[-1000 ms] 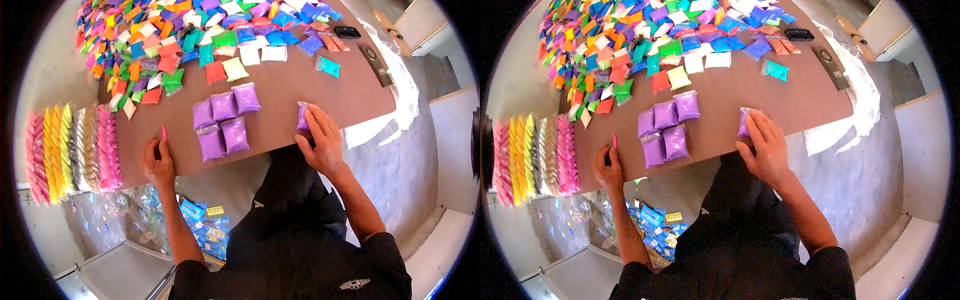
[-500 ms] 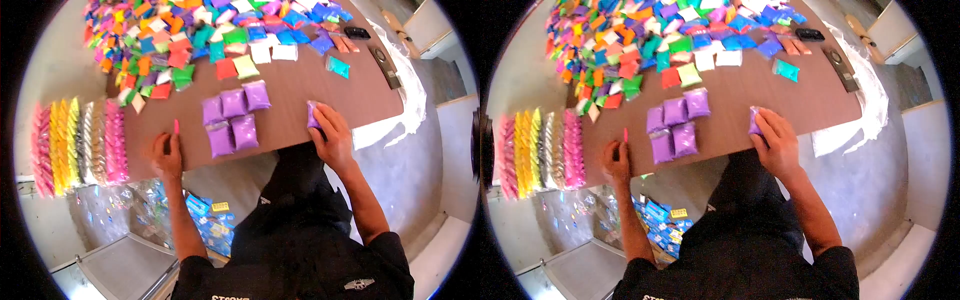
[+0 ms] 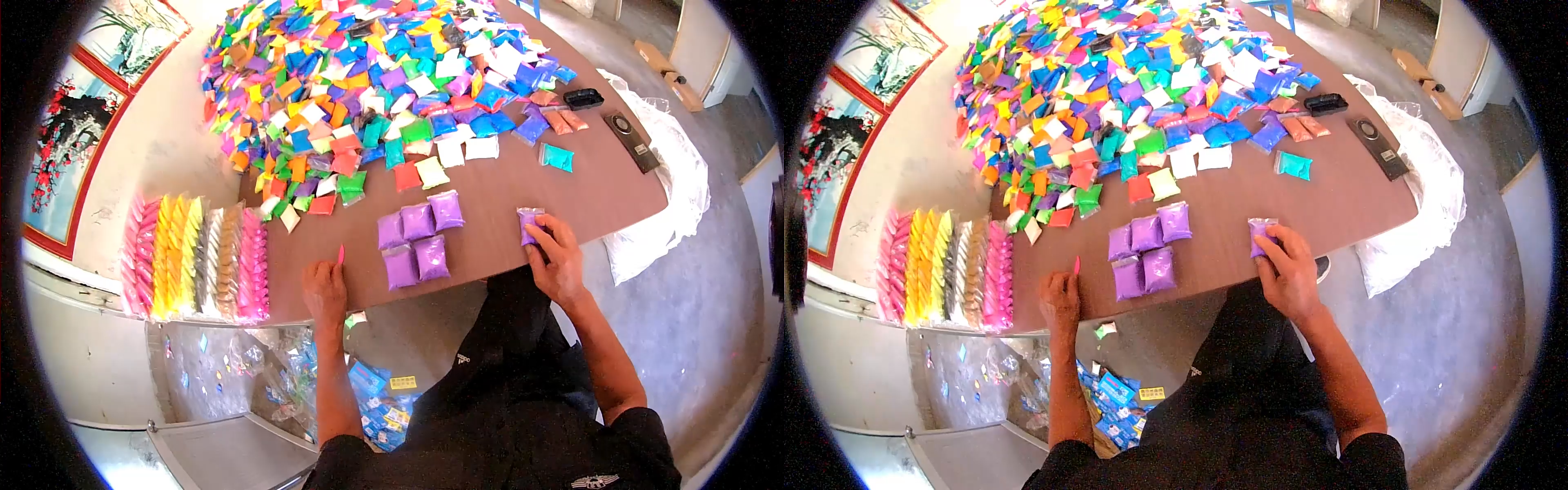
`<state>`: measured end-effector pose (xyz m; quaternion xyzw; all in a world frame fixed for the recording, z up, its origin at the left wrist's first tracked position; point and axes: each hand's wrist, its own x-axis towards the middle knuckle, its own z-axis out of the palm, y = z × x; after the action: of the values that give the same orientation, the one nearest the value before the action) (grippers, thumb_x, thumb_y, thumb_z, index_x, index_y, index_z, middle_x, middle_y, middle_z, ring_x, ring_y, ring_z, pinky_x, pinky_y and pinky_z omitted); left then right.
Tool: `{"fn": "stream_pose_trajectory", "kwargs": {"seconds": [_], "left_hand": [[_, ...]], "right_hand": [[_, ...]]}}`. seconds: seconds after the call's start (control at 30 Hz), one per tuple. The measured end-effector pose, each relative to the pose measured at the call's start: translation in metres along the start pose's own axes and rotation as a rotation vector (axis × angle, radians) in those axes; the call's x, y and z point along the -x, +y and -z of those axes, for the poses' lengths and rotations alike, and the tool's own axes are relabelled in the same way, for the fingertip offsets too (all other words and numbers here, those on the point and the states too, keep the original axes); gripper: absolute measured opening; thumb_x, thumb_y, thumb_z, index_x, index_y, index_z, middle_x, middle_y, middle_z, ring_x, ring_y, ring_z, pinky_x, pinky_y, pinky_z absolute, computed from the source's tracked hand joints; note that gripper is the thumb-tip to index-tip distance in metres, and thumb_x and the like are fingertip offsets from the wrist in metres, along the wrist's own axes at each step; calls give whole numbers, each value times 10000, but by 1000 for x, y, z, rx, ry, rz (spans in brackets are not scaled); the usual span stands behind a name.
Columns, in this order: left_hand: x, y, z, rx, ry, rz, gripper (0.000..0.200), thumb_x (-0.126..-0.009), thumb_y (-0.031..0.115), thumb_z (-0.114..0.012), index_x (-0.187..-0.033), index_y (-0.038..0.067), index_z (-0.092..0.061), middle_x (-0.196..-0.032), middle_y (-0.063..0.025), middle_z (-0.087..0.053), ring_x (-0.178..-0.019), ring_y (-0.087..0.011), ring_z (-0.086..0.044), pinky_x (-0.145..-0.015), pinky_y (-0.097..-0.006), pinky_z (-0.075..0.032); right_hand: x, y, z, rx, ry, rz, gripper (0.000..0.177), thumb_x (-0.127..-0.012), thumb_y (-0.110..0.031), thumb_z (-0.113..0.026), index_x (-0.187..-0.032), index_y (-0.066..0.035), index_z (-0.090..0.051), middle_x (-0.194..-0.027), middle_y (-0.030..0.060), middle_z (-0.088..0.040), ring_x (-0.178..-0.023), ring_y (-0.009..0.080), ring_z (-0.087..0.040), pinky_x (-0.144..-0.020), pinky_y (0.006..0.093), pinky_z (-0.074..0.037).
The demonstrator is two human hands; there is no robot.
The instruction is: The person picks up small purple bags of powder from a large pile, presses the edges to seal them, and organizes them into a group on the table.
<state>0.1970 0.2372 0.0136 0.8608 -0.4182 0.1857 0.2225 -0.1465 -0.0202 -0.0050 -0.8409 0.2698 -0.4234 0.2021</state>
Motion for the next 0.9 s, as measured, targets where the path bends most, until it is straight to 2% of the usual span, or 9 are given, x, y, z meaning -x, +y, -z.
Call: {"fn": "stream_pose_trajectory", "kwargs": {"seconds": [0.07,0.2,0.27,0.4,0.5,0.6,0.67,0.77,0.9], "left_hand": [[-1,-4,1,-82,-68,-14,90,-862,122,-722,-871,48,-673,-914,-133,-629,-871,-353,-602,-758,-458,-495],[-3,-2,3,-32,-106,3,132,-869,168,-716,-874,46,-667,-912,-140,-614,-871,-371,-607,-744,-467,-498],[-2,4,9,-57,-115,94,179,-884,213,-700,-875,38,-662,-922,-145,-614,-860,-377,-620,-715,-476,-499],[-1,-5,8,-90,-174,108,215,-894,243,-692,-876,31,-665,-899,-151,-622,-825,-381,-630,-695,-478,-499],[2,-21,-2,-158,-228,150,211,-902,241,-695,-873,33,-672,-857,-157,-634,-790,-382,-630,-695,-468,-501],[3,-18,0,-47,-204,128,228,-908,251,-704,-869,28,-674,-803,-163,-631,-760,-353,-637,-679,-456,-495],[9,-18,3,114,-179,235,233,-905,249,-719,-884,20,-680,-818,-165,-649,-750,-312,-647,-668,-443,-494],[18,-44,0,163,-243,270,281,-922,294,-701,-905,13,-688,-787,-154,-663,-719,-290,-655,-664,-430,-502],[6,-31,11,33,-423,469,329,-945,331,-660,-912,5,-692,-760,-159,-682,-685,-313,-664,-664,-429,-514]], "right_hand": [[0,-1,0,6,14,11,354,-781,-17,-745,-1132,-32,-698,-1197,168,-634,-1098,364,-621,-949,435,-507],[3,4,-2,10,26,24,353,-780,19,-721,-1130,-26,-701,-1203,177,-641,-1111,362,-626,-960,425,-505],[3,5,-1,7,32,25,355,-778,20,-720,-1129,-26,-701,-1202,176,-642,-1109,361,-627,-961,426,-505],[3,6,-1,6,44,35,360,-769,25,-719,-1125,-27,-701,-1197,173,-645,-1100,360,-633,-959,425,-507],[2,6,-1,21,72,54,330,-774,-16,-730,-1101,-50,-700,-1166,152,-645,-1080,350,-638,-933,440,-519],[3,11,-1,-2,85,71,329,-772,-6,-729,-1097,-48,-699,-1151,146,-650,-1067,349,-645,-928,436,-523],[2,11,-1,-5,96,71,329,-772,-4,-729,-1097,-47,-698,-1146,143,-652,-1060,349,-647,-922,434,-525],[3,11,-1,-13,94,65,328,-773,-3,-730,-1096,-43,-698,-1143,142,-654,-1056,348,-649,-917,431,-527],[2,12,-4,-22,109,90,326,-775,-8,-730,-1098,-40,-696,-1153,146,-651,-1058,347,-648,-910,430,-530]]}}
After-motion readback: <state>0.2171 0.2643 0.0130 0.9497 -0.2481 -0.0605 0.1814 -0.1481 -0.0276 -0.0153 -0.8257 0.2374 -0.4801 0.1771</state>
